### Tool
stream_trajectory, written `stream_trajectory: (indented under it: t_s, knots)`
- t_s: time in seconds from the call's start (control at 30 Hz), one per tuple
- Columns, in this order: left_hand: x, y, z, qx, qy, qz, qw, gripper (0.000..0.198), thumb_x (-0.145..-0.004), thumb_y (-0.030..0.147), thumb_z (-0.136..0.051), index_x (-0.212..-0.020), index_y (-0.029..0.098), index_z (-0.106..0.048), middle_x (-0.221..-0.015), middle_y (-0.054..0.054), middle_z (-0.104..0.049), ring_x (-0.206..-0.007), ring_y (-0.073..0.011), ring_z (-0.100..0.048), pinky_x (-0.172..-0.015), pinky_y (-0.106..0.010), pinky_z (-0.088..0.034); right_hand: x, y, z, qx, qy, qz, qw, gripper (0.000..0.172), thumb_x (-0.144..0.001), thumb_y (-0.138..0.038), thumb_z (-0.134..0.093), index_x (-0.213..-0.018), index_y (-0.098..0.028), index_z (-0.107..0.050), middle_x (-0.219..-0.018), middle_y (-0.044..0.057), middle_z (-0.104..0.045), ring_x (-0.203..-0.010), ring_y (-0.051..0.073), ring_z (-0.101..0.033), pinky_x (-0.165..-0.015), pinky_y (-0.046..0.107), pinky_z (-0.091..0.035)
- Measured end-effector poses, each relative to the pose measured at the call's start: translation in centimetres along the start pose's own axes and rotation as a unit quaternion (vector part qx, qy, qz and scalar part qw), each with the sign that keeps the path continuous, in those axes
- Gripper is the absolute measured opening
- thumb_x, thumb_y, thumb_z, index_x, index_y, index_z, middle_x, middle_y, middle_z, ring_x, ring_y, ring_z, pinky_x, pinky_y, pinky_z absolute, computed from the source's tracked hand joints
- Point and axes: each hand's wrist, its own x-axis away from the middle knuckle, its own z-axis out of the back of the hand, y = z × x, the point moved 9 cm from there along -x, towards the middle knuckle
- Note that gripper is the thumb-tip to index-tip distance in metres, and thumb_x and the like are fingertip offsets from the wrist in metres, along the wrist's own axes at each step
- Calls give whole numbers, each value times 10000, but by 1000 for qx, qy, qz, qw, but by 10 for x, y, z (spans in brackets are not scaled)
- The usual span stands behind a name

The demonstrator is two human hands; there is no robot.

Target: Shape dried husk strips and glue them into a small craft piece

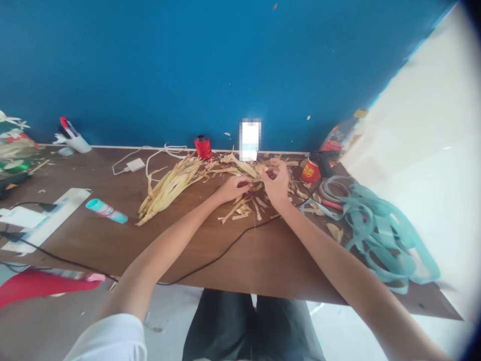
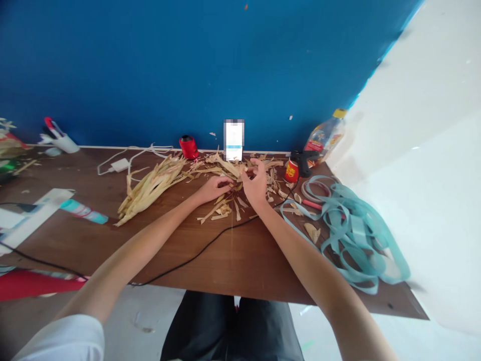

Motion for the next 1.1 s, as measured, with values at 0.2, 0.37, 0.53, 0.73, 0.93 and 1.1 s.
stream_trajectory:
  t_s: [0.2,0.37,0.53,0.73,0.93,1.1]
  knots:
    - [2,6,-3,5,-13,6,1000,328,-799,394,-601,-941,109,-681,-855,-89,-703,-705,-170,-646,-697,-282,-494,2,4,10,10,60,5,998,384,-807,-324,-550,-1151,-182,-453,-870,69,-594,-793,202,-605,-730,368,-514]
    - [1,6,-3,25,-10,11,1000,352,-795,442,-607,-857,103,-680,-778,-73,-688,-669,-152,-624,-668,-269,-486,1,0,11,7,92,14,996,390,-842,-354,-489,-1186,-183,-420,-907,88,-595,-846,218,-613,-767,390,-507]
    - [-1,-1,-1,84,-6,39,996,366,-778,444,-639,-889,98,-683,-759,-74,-689,-671,-146,-624,-666,-269,-501,-1,-9,11,11,97,30,995,384,-862,-348,-462,-1210,-194,-411,-935,90,-590,-849,212,-610,-786,396,-504]
    - [-1,-4,0,110,0,45,993,361,-774,434,-652,-891,95,-696,-757,-79,-698,-655,-139,-621,-668,-273,-506,-2,-14,13,16,97,40,994,368,-864,-334,-461,-1204,-202,-413,-927,89,-587,-822,211,-609,-765,396,-510]
    - [0,-1,-1,121,-16,34,992,329,-741,418,-684,-833,102,-694,-709,-62,-684,-641,-134,-610,-670,-271,-499,-4,-14,13,10,88,47,995,402,-872,-365,-450,-1236,-208,-385,-941,99,-578,-848,225,-611,-793,426,-506]
    - [-1,-7,0,132,-4,52,990,297,-742,394,-684,-807,105,-677,-670,-45,-664,-626,-123,-598,-668,-264,-482,-9,-15,5,-18,60,33,997,447,-869,-372,-470,-1264,-197,-358,-935,94,-578,-874,219,-614,-795,402,-507]
